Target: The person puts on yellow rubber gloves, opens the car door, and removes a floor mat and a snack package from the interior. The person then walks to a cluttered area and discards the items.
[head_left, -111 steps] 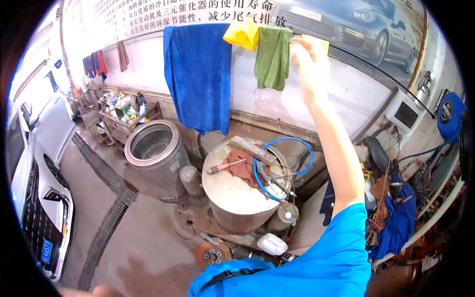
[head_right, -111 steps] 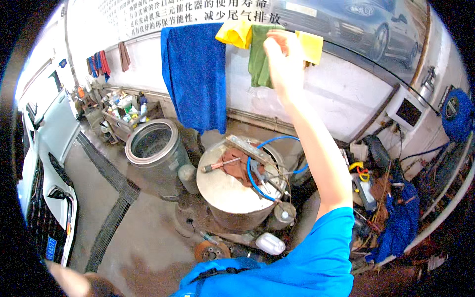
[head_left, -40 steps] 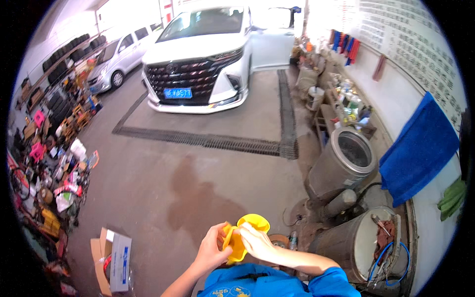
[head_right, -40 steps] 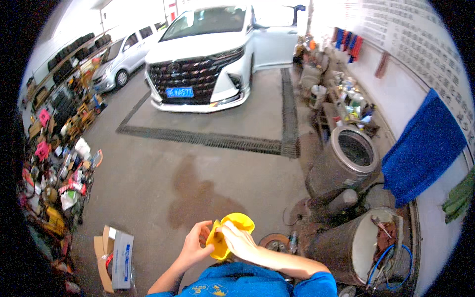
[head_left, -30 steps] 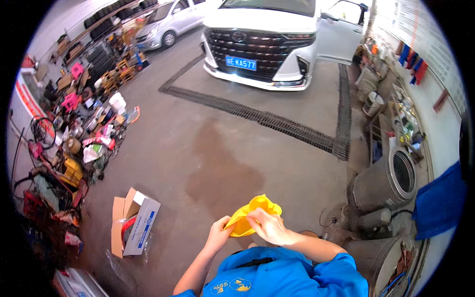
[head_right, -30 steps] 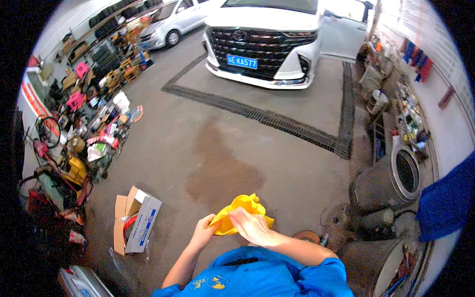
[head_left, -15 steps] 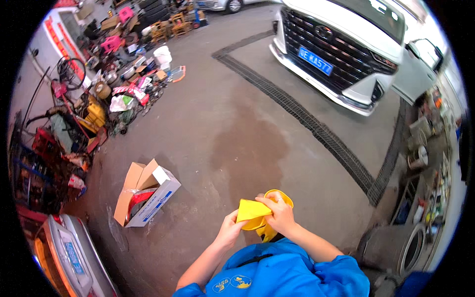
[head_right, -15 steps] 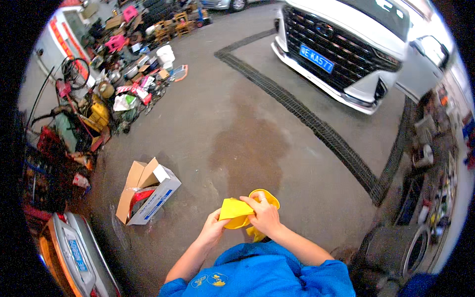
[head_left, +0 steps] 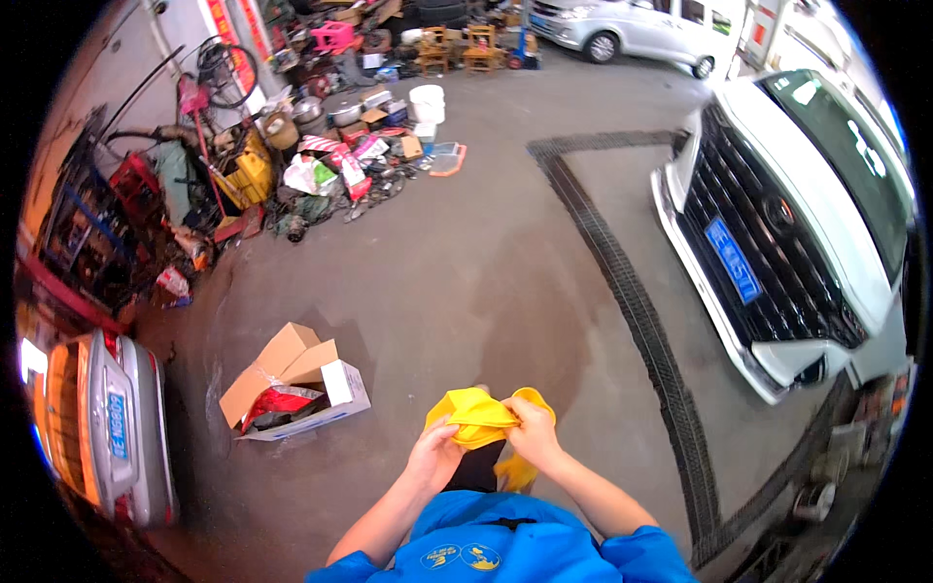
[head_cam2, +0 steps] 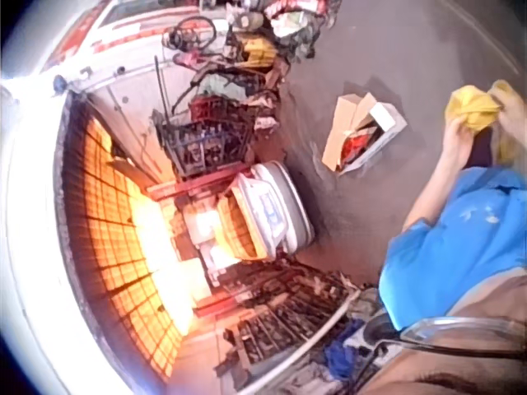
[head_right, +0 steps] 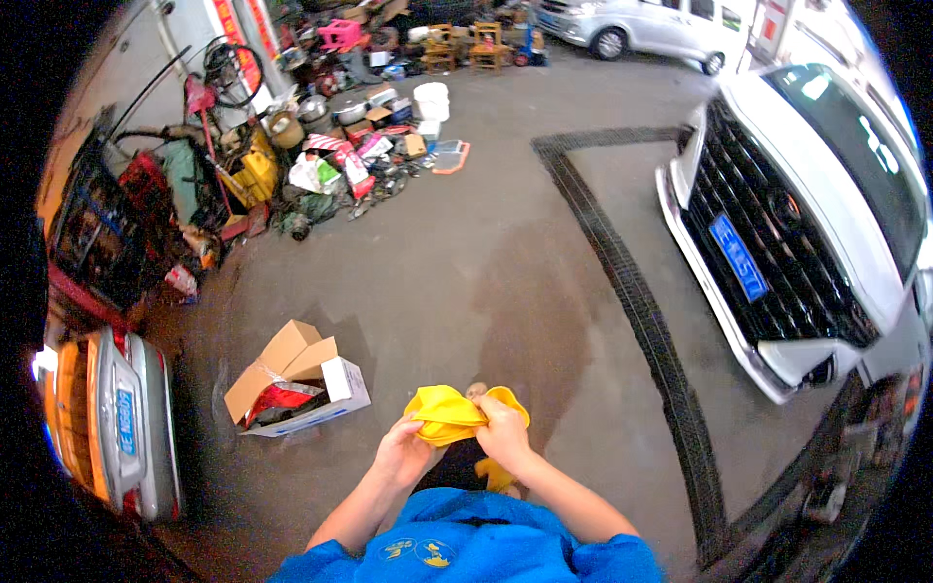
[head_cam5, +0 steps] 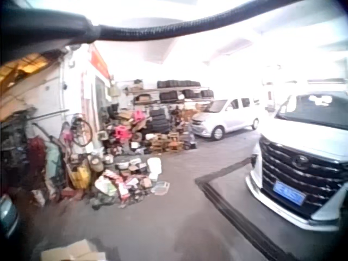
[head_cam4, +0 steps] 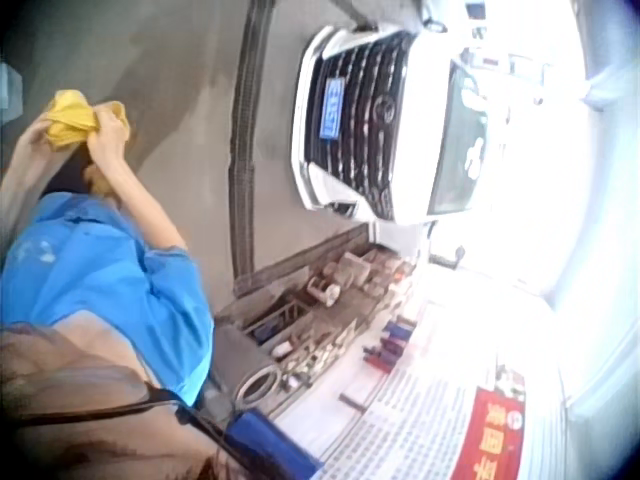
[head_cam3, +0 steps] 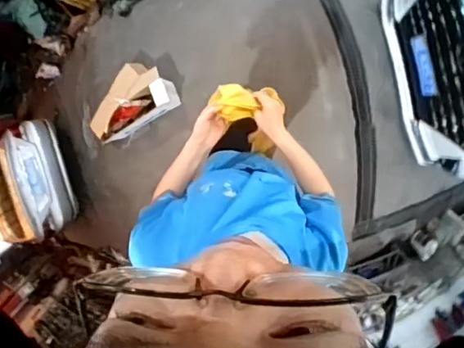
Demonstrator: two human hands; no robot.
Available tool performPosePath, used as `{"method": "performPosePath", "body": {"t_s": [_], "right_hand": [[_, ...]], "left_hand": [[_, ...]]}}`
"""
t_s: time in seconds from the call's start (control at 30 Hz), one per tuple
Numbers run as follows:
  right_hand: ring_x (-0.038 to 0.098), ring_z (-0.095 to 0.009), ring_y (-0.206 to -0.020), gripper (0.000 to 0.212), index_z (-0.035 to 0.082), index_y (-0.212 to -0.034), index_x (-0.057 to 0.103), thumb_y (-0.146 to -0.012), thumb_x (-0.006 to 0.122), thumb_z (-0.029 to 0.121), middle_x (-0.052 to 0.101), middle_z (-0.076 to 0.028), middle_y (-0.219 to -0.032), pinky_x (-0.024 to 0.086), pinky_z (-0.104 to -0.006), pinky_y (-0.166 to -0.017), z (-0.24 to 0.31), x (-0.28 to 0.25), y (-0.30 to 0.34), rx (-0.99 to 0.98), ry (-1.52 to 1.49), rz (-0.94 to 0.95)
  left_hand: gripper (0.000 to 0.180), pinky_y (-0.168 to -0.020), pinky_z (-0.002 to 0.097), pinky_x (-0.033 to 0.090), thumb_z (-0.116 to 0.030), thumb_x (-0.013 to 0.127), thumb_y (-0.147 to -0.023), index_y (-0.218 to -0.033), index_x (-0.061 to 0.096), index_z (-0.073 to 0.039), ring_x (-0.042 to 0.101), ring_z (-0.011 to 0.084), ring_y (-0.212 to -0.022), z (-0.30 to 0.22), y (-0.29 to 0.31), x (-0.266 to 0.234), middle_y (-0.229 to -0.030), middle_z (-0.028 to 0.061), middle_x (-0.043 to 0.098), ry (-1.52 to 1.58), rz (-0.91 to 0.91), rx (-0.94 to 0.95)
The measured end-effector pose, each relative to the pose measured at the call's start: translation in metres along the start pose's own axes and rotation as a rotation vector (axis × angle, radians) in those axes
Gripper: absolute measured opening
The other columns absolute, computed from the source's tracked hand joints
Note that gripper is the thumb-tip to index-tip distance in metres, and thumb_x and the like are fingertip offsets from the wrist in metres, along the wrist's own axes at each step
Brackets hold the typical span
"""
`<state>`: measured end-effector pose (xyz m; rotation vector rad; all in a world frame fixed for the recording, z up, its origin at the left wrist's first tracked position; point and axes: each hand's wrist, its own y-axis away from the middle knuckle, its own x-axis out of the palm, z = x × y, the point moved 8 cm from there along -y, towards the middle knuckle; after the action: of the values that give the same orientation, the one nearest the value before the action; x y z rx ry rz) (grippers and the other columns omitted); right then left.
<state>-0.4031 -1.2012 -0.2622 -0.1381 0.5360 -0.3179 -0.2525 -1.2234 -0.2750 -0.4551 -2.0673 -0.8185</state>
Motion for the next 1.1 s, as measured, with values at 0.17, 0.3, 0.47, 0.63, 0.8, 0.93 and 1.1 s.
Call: {"method": "performPosePath", "body": {"t_s": [0.17, 0.3, 0.47, 0.63, 0.8, 0.93, 1.1], "right_hand": [[0.064, -0.02, -0.081, 0.021, -0.003, -0.094, 0.063, -0.078, 0.05, -0.005, 0.067, -0.012, -0.085, 0.049, -0.0307, -0.073, -0.07, 0.037, -0.16, 0.238, -0.25, 0.127], [0.064, -0.017, -0.082, 0.016, -0.002, -0.095, 0.065, -0.085, 0.052, 0.0, 0.067, -0.007, -0.089, 0.05, -0.0289, -0.074, -0.106, 0.034, -0.271, 0.647, -0.719, 0.19], [0.065, -0.018, -0.079, 0.013, 0.002, -0.087, 0.061, -0.089, 0.047, 0.002, 0.065, -0.009, -0.087, 0.053, -0.0306, -0.071, -0.144, -0.004, -0.403, 0.775, -0.992, 0.144], [0.064, -0.022, -0.097, 0.022, 0.001, -0.104, 0.061, -0.087, 0.046, 0.001, 0.065, -0.011, -0.104, 0.051, -0.0335, -0.085, -0.216, -0.035, -0.524, 0.792, -1.213, -0.028], [0.063, -0.014, -0.088, 0.01, 0.003, -0.096, 0.06, -0.089, 0.052, 0.004, 0.064, -0.006, -0.097, 0.05, -0.0284, -0.08, -0.262, -0.107, -0.679, 0.543, -1.288, 0.002], [0.061, -0.011, -0.089, 0.01, 0.004, -0.095, 0.059, -0.09, 0.051, 0.003, 0.064, -0.004, -0.094, 0.049, -0.0257, -0.08, -0.292, -0.168, -0.792, 0.443, -1.265, 0.03], [0.06, -0.01, -0.088, 0.011, 0.004, -0.097, 0.059, -0.09, 0.051, 0.003, 0.063, -0.002, -0.094, 0.048, -0.0242, -0.08, -0.333, -0.209, -0.916, 0.358, -1.279, 0.016]], "left_hand": [[0.05, -0.11, 0.0443, 0.031, -0.016, 0.05, -0.087, -0.135, 0.041, -0.002, 0.045, 0.0274, -0.127, -0.057, -0.156, 0.005, -0.136, 0.0128, 0.048, 0.04, 0.042, -0.031], [0.052, -0.108, 0.043, 0.034, -0.014, 0.052, -0.087, -0.137, 0.039, -0.005, 0.046, 0.0255, -0.127, -0.102, -0.266, 0.048, -0.137, 0.0112, 0.048, 0.131, 0.165, -0.193], [0.056, -0.095, 0.0316, 0.045, -0.014, 0.068, -0.085, -0.133, 0.04, -0.006, 0.055, 0.0167, -0.112, -0.147, -0.402, 0.108, -0.125, 0.0071, 0.055, -0.469, 0.281, -0.233], [0.035, -0.09, 0.0332, 0.048, -0.01, 0.067, -0.086, -0.118, 0.055, -0.004, 0.06, 0.0163, -0.104, -0.167, -0.568, 0.138, -0.112, 0.0054, 0.063, -0.521, 0.176, -0.274], [0.023, -0.091, 0.0365, 0.049, -0.007, 0.064, -0.086, -0.108, 0.061, -0.006, 0.061, 0.0191, -0.102, -0.186, -0.716, 0.218, -0.107, 0.0052, 0.065, -0.407, 0.164, -0.216], [0.028, -0.094, 0.0357, 0.046, -0.014, 0.068, -0.084, -0.11, 0.06, -0.008, 0.059, 0.0178, -0.106, -0.219, -0.824, 0.291, -0.113, 0.0035, 0.063, -0.413, 0.24, -0.158], [0.023, -0.098, 0.0367, 0.042, -0.021, 0.067, -0.085, -0.103, 0.054, -0.013, 0.054, 0.0184, -0.111, -0.243, -0.957, 0.357, -0.114, 0.0008, 0.06, -0.25, 0.308, -0.124]]}}
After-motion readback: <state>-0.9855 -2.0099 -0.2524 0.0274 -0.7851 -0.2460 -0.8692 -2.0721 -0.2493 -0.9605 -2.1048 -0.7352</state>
